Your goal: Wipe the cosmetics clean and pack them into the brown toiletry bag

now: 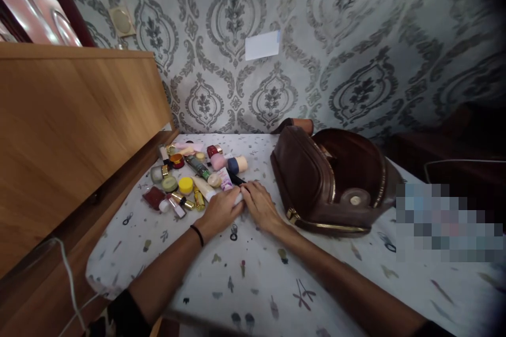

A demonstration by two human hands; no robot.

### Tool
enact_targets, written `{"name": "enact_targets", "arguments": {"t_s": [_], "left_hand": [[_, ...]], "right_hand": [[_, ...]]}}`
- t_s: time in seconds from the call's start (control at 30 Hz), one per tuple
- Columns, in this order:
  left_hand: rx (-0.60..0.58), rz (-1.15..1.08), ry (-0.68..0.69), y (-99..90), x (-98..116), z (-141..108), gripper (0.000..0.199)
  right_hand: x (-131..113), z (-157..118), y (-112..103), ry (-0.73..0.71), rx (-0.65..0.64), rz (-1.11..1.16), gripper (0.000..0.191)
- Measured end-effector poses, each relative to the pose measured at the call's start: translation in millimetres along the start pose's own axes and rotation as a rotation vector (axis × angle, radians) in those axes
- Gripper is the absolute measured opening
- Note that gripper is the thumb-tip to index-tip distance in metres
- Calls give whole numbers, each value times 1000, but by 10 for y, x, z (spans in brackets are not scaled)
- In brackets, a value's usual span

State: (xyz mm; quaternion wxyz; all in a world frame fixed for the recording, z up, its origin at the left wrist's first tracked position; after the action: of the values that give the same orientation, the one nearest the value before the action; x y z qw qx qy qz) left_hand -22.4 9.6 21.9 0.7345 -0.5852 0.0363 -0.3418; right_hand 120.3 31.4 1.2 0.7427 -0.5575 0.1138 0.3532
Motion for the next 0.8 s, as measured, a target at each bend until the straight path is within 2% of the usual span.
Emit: {"name": "enact_targets", "arguments": {"t_s": [0.33,0.43,0.53,0.67,0.8], "left_hand": [[34,-28,15,7,14,-15,12],[85,-53,18,-36,35,-7,9],[173,-67,-15,-163,20,48,12],[300,-25,-122,-435,-177,301,22],[373,91,-254,-695,-565,764,24]], "right_hand": [[79,-35,62,-83,36,220,36],[92,-32,52,-82,61,266,38],[104,-24,44,-71,87,293,40],[110,-20,46,-60,91,310,39],[110,-21,63,-44,77,314,37]]}}
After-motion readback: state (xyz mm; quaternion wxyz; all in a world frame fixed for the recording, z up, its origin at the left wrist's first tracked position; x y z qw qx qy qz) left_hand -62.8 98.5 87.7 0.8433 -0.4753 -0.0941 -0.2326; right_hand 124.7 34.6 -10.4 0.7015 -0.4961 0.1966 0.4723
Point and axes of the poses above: each hand's wrist, its own z-axis towards the middle knuckle, its own y-axis out of the palm, x = y × z, the point moved 2 cm from there along z, towards the middle knuckle, and after that the axes turned 4 degrees about y, right-handed, at the moved point
